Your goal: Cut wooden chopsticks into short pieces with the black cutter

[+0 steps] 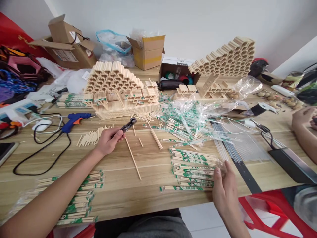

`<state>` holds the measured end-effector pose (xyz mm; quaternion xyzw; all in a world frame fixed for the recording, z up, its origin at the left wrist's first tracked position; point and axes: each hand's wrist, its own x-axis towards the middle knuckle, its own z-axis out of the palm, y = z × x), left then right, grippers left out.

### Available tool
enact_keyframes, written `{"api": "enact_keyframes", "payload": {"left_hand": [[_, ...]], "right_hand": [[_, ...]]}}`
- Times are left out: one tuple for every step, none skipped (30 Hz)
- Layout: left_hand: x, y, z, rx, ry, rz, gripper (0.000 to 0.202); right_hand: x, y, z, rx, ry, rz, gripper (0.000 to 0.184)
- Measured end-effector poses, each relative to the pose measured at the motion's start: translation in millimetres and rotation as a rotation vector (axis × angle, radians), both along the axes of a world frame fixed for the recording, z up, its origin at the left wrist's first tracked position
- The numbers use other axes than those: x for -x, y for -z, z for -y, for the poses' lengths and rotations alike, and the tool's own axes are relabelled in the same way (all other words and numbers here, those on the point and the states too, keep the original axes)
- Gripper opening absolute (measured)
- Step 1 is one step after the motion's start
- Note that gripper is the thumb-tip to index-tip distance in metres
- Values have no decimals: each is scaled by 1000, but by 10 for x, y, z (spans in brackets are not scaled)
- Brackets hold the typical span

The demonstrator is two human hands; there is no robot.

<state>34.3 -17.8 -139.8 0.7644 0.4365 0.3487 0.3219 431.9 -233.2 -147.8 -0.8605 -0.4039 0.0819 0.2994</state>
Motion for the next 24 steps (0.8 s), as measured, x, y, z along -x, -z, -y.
{"api": "enact_keyframes", "payload": {"left_hand": [[-1, 1, -1, -2, -1, -2, 54], [-1, 2, -2, -4, -2, -3, 54], [-1, 3, -2, -4, -3, -3, 54], [0, 5, -2, -4, -3, -3, 53], [1, 6, -2, -2, -3, -2, 53], [2, 8, -1, 0, -3, -1, 53], [3, 9, -1, 3, -3, -1, 53], [4, 11, -1, 5, -3, -1, 53], [6, 14, -1, 8, -3, -3, 53], [7, 16, -2, 10, -2, -5, 53], [8, 19, -3, 10, 0, -6, 53], [9, 21, -4, 9, 1, -6, 53], [11, 23, -5, 7, 0, -5, 53], [13, 25, -7, 5, 0, -5, 53], [14, 27, -8, 3, -1, -4, 54], [16, 29, -10, 1, -2, -5, 54], [18, 30, -11, 0, 0, -7, 54], [20, 32, -12, 0, 3, -10, 53], [21, 32, -13, -1, 7, -13, 53], [22, 33, -13, -2, 9, -15, 53], [22, 32, -13, -3, 11, -17, 52], [22, 31, -12, -2, 12, -17, 52], [21, 29, -11, -1, 12, -16, 52], [20, 26, -10, 0, 11, -15, 52]], "right_hand": [[-2, -9, 14, 5, 13, -47, 88], [7, -13, 26, 1, 11, -62, 87], [18, -10, 36, -16, -2, -42, 87], [26, 2, 44, -39, -21, 7, 88], [30, 21, 48, -59, -38, 67, 90], [29, 47, 51, -65, -51, 122, 93], [25, 75, 53, -57, -60, 162, 95], [22, 104, 54, -38, -65, 185, 96], [23, 130, 53, -14, -70, 195, 96], [32, 149, 53, 6, -79, 195, 95], [52, 160, 52, 16, -89, 194, 94], [85, 161, 53, 16, -96, 200, 93], [131, 153, 57, 9, -98, 216, 93], [189, 138, 65, -4, -99, 243, 93], [257, 117, 78, -18, -102, 275, 93], [332, 96, 96, -26, -114, 313, 93], [409, 77, 120, -27, -140, 347, 93], [484, 66, 146, -16, -187, 369, 93], [552, 63, 174, -2, -240, 383, 92], [610, 70, 200, 12, -287, 393, 92], [655, 87, 223, 27, -326, 403, 91], [683, 112, 242, 37, -351, 416, 89], [696, 141, 257, 46, -367, 431, 87], [695, 171, 268, 55, -379, 447, 83]]}}
